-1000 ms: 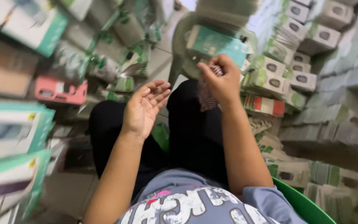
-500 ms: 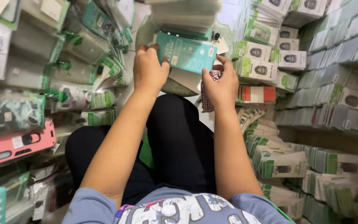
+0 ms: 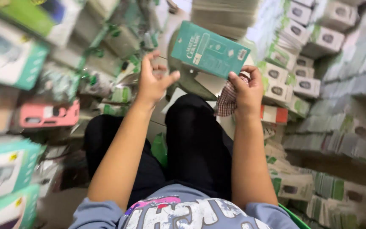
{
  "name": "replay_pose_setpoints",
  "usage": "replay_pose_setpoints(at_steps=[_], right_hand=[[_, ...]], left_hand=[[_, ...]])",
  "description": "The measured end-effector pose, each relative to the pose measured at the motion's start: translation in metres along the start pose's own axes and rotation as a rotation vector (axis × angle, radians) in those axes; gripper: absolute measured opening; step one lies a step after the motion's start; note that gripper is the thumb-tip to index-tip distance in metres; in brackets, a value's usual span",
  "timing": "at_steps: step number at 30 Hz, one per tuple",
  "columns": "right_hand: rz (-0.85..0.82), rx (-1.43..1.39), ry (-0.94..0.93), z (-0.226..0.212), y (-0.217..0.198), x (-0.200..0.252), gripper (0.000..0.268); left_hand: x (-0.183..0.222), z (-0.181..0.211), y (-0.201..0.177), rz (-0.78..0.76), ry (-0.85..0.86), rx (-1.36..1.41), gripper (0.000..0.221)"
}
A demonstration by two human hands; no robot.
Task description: Apply adhesive price or inventory labels to product packaging and organize them on a display rack.
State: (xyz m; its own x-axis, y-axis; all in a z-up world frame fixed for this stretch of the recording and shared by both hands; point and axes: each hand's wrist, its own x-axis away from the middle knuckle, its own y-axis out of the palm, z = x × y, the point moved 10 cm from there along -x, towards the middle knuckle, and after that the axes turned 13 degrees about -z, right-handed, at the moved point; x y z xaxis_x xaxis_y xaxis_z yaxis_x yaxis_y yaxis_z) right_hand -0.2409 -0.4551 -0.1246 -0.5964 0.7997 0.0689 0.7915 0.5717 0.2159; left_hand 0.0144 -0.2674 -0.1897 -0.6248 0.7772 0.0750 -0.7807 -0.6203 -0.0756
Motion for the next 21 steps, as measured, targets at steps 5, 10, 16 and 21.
replay_pose_setpoints(at_steps=[5,10,16,21], right_hand=[[-0.362,-0.24,0.28,0.0,0.099,0.054,0.023],[-0.716,-0.149,0.479,0.028,0.19,0.154,0.022],[-0.699,0.583,0.319,0.024,0.175,0.187,0.048],[-0.594,0.67,-0.208,-0.055,0.197,0.192,0.056]], left_hand=[[0.127,0.058,-0.013,-0.371,-0.38,-0.082,0.085],[0.184,0.128,-0.022,-0.402,0.415,0.483,0.123],[0.227,0.101,-0.046,-0.138,0.304,1.005,0.082],[0.241,0.045,-0.025,0.063,0.065,1.275,0.067]])
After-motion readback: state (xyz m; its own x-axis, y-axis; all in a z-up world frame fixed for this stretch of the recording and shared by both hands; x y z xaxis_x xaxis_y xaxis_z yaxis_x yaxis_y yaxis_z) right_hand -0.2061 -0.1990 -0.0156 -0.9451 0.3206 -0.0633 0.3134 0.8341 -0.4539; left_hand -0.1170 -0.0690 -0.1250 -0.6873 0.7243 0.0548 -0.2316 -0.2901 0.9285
